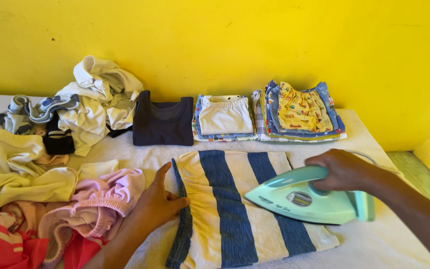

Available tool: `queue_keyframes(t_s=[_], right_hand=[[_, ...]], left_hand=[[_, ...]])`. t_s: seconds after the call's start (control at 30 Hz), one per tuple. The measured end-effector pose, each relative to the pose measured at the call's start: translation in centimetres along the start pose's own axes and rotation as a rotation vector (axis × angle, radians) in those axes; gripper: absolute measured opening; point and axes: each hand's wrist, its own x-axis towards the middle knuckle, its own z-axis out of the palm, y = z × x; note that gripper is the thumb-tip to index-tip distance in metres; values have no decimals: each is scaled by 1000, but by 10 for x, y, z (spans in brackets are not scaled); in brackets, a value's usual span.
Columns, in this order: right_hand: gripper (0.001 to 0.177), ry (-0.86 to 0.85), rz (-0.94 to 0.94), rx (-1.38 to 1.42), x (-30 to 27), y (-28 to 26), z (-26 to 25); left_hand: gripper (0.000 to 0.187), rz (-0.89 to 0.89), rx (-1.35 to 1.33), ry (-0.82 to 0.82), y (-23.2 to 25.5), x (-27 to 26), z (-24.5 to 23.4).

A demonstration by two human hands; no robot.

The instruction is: The person irons several small garments, including shorts and a striped shirt, on a cloth-covered surface. They use a green electric iron to smooth each item, then fold and stack them neatly.

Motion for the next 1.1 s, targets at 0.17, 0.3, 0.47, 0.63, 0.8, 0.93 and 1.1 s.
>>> queue_keyframes(t_s=[0.17,0.3,0.47,0.63,0.8,0.93,1.1], right_hand=[[25,131,-224,-134,36,-69,23],[39,173,-226,-142,43,-110,28],[41,62,-98,-146,16,-77,21],[33,-47,199,-71,-36,-36,4],[25,-22,4,-79,-34,-59,9],[31,73,-202,-84,-5,-112,26],[35,59,-182,-64,-3,-125,29]], left_hand=[[104,-33,10,70,-2,-3,1],[105,-34,47,117,-1,-7,4],[103,-4,65,114,6,-18,0],[107,-8,126,46,8,-33,-7],[110,91,217,35,-1,-44,0],[94,125,192,75,-1,-57,0],[91,23,225,-10,14,-100,-4]])
